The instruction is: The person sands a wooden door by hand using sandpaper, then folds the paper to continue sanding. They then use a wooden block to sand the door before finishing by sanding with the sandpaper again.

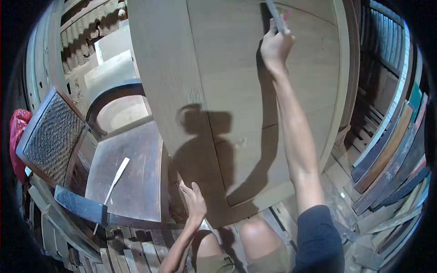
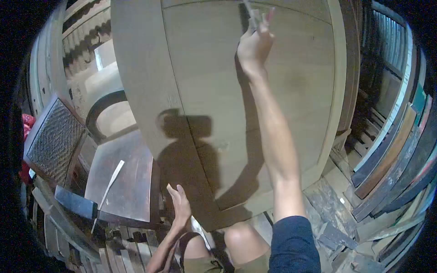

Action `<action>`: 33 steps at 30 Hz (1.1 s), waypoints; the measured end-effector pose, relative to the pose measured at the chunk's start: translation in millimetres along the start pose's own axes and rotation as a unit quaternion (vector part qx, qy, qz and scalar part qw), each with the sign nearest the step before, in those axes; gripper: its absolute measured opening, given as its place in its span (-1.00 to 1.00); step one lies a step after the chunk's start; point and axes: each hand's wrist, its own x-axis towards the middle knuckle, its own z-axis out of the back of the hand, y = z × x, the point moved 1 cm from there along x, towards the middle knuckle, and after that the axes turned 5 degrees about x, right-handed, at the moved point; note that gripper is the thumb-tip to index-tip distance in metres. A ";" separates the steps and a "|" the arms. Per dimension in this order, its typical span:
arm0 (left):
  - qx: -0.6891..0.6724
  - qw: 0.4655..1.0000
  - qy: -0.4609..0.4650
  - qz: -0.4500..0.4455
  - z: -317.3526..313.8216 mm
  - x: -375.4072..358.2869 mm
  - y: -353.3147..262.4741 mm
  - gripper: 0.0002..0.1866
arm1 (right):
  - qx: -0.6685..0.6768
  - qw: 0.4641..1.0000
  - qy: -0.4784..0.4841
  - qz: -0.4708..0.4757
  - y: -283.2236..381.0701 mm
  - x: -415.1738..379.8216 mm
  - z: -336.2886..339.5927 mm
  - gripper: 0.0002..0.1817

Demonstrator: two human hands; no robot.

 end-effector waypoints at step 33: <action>-0.014 0.996 -0.027 0.081 1.3 -6.4 -25.5 -0.16 | -0.122 0.962 0.042 0.239 -91.2 -86.0 62.7 -0.57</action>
